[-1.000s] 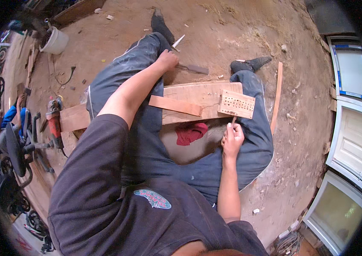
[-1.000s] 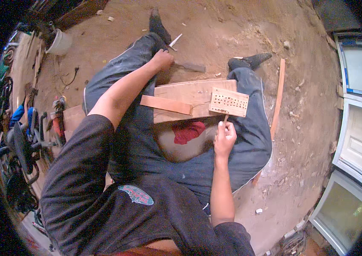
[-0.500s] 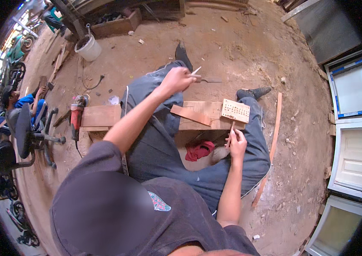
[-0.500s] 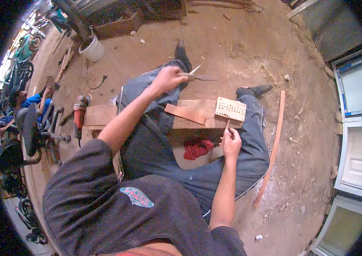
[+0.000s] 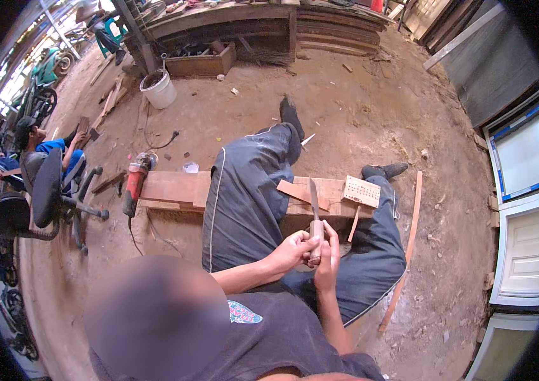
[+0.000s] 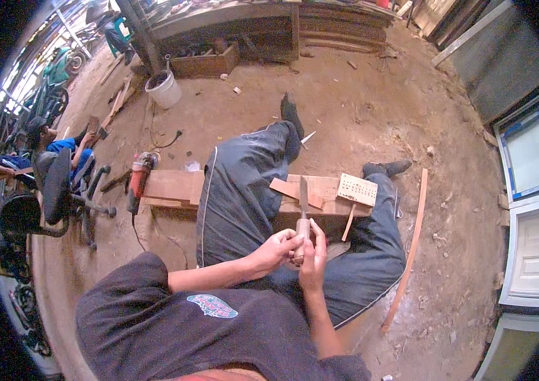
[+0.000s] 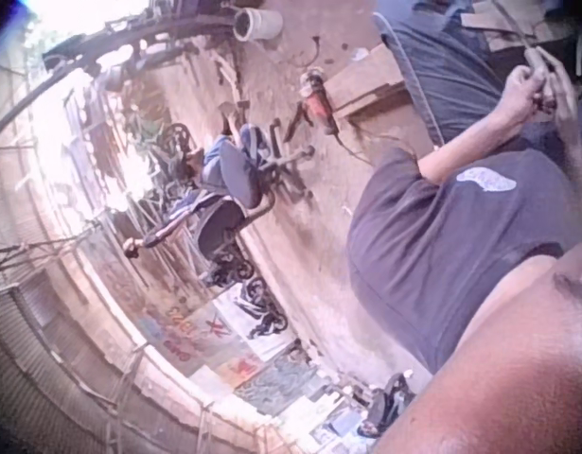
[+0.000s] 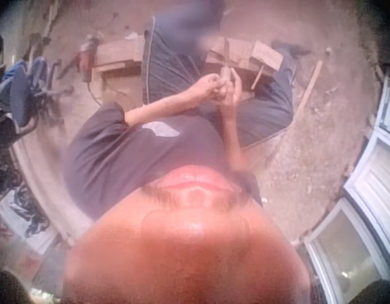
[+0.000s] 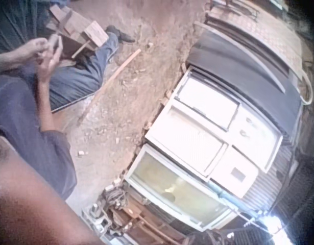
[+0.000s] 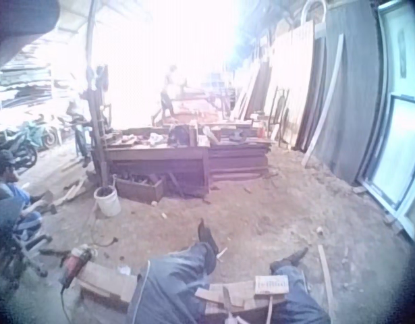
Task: The person sits on the ground and uses a mallet to strike a tool against a block of wood. They repeatedly strike the tool to create holes or patterns and lift the block of wood to look at the work.
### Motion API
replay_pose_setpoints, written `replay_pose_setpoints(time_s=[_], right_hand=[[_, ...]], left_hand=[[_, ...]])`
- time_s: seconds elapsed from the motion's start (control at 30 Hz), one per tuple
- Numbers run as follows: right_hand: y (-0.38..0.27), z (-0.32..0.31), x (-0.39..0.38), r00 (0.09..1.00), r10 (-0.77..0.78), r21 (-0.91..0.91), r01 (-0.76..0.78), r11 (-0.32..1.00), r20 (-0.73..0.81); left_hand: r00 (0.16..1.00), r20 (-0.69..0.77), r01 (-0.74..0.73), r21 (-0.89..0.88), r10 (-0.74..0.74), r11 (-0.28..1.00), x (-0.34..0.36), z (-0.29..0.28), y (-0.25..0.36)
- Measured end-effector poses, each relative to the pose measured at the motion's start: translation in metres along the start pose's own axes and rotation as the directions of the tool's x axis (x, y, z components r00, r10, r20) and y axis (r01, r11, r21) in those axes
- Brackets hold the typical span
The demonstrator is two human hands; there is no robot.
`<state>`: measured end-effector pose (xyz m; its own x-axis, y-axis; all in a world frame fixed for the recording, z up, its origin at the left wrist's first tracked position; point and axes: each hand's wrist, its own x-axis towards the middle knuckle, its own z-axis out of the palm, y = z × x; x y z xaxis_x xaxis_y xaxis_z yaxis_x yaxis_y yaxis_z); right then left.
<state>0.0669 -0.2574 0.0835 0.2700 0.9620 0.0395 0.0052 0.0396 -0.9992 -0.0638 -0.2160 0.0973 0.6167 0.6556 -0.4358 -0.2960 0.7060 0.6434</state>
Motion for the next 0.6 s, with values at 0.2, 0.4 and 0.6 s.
replay_pose_setpoints(time_s=[0.2, 0.4, 0.6], right_hand=[[-0.063, -0.011, -0.016, 0.967, -0.242, -0.512, 0.246, 0.823, 0.076], [-0.095, -0.026, -0.024, 0.905, -0.395, -0.607, 0.227, 0.762, -0.158], [-0.094, -0.056, -0.014, 0.947, -0.065, -0.31, -0.038, 0.95, -0.316]], left_hand=[[0.999, 0.012, 0.031, 0.249, -0.035, 0.968, 0.01, 0.006, 0.017], [0.954, 0.286, -0.051, 0.462, -0.094, 0.886, 0.025, 0.026, 0.017], [0.92, 0.335, -0.391, 0.8, 0.202, 0.455, 0.031, 0.019, 0.068]])
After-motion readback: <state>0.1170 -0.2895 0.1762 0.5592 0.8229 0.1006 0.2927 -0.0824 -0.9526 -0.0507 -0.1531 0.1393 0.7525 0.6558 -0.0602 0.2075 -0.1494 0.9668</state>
